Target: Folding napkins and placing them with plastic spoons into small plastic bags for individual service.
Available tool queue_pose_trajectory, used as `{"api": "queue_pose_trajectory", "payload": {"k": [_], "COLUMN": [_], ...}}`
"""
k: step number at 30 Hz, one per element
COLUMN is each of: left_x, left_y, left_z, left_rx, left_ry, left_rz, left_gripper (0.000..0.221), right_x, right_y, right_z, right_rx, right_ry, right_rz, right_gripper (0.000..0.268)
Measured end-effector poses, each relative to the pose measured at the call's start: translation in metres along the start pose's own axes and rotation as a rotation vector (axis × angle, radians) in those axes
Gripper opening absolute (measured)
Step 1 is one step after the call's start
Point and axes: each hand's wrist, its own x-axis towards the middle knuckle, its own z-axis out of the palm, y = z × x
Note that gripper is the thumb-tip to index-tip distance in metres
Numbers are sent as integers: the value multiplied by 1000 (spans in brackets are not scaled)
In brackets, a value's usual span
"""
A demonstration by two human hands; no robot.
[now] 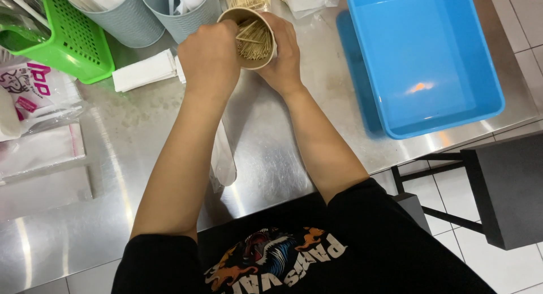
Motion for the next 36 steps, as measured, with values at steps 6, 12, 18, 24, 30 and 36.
{"api": "queue_pose_trajectory", "payload": {"k": [6,12,18,24,30,36], "left_x": [-2,-2,-2,-3,-13,-49], "left_y": [-2,-4,-5,-5,-7,-3], "left_z": [-7,0,5,7,-3,-49], "left_rx": [-12,-46,-21,50,-40,-917], "left_ry": [-43,47,130,108,129,75], "left_rz": [-12,15,29,51,80,154], "left_gripper": [20,14,8,16,8,12], "right_x": [0,0,-1,-1,-8,0], "right_y": [1,2,5,4,19,4], "right_z": [0,0,1,0,4,3], "right_rx": [0,-15,8,-14,-34,13], "right_ry": [-11,-9,-2,5,-18,-41], "right_rz": [-20,-23,-26,-34,50,289], "right_gripper": [49,49,51,51,65,64]}}
